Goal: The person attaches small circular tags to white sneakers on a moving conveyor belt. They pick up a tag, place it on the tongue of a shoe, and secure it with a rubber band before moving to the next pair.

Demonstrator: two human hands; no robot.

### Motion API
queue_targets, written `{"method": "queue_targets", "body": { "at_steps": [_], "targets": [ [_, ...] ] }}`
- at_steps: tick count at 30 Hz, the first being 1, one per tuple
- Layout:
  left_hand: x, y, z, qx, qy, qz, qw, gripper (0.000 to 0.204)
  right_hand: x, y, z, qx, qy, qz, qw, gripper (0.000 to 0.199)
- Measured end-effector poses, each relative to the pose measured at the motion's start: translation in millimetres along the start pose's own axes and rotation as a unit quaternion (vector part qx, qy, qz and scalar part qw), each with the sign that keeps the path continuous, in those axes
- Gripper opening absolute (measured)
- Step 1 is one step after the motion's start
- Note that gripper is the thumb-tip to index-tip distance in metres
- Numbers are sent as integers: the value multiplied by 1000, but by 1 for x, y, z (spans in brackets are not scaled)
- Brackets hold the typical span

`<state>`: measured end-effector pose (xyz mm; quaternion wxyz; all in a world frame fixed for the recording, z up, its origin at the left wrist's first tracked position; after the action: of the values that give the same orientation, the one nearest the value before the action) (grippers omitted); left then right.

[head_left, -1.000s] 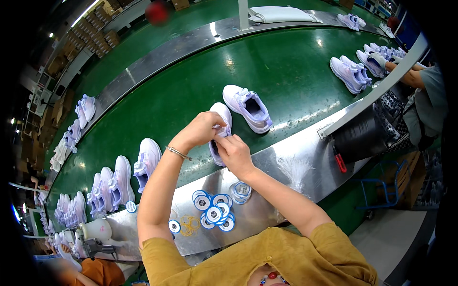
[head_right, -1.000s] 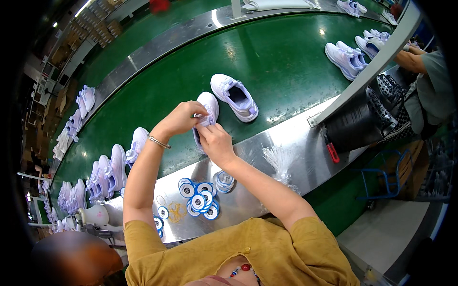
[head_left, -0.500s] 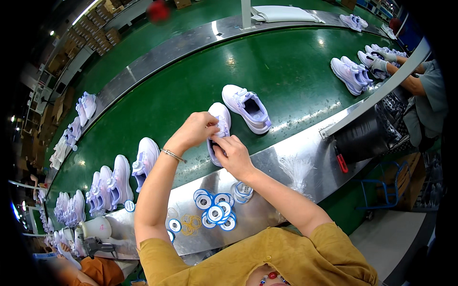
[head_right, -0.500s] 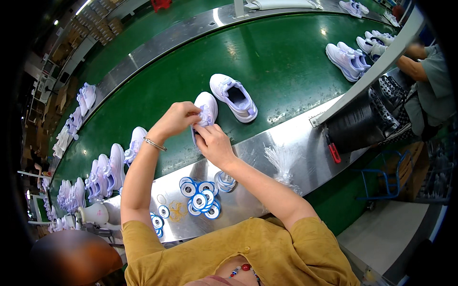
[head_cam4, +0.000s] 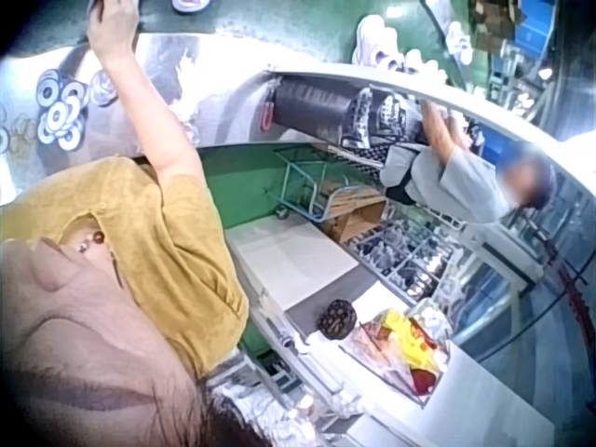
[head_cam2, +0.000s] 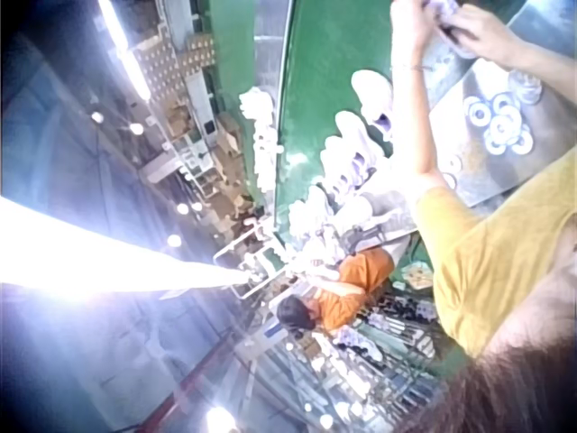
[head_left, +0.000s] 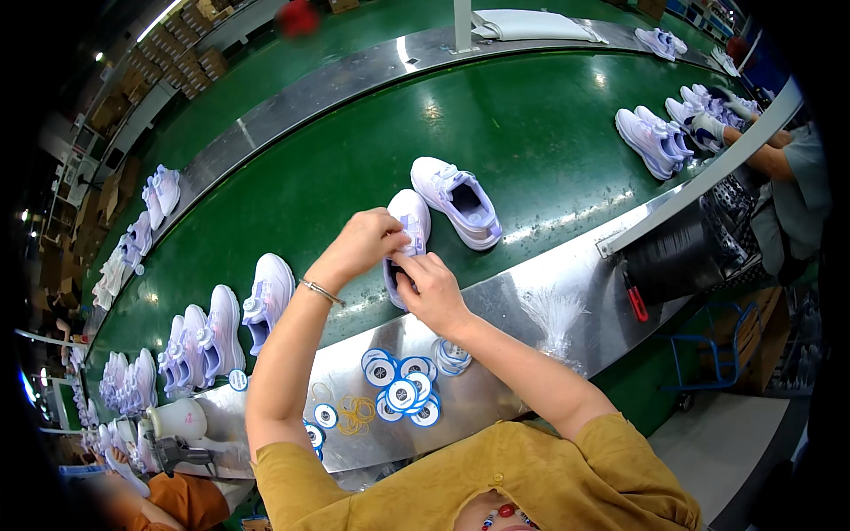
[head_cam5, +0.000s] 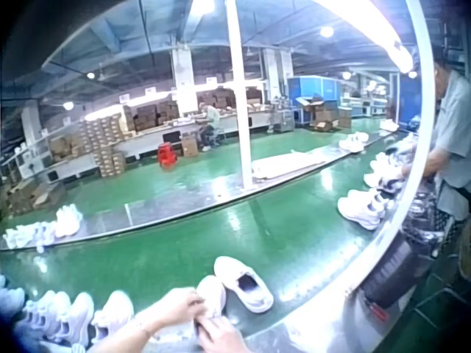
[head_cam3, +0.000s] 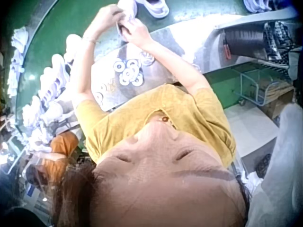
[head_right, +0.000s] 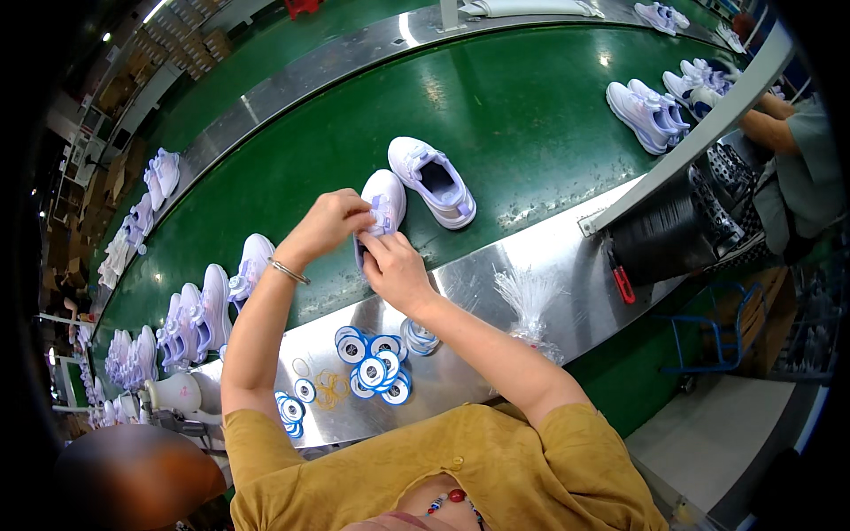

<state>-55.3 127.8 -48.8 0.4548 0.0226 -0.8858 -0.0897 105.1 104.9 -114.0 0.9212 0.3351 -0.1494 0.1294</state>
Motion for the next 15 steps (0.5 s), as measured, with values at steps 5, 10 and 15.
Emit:
{"method": "queue_targets", "body": {
  "at_steps": [5,10,15],
  "targets": [
    [-7,-3,-1,56,75,-23,995,31,-4,-1,0,5,0,5,1000,26],
    [-6,-13,7,-65,44,-34,996,23,-9,-2,2,13,5,13,1000,25],
    [2,-38,1,11,-14,-154,988,21,0,8,7,-54,80,47,994,24]
  ]
}}
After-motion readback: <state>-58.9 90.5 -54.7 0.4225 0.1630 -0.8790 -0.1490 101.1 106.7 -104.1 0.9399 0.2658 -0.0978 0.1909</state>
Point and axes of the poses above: each hand's wrist, its own y-axis towards the middle knuckle, its own x-axis out of the back of the hand, z = x × y, the point moved 1 cm from there along y, towards the middle knuckle, and after that the axes turned 8 degrees about -z, right-handed, at the moved point
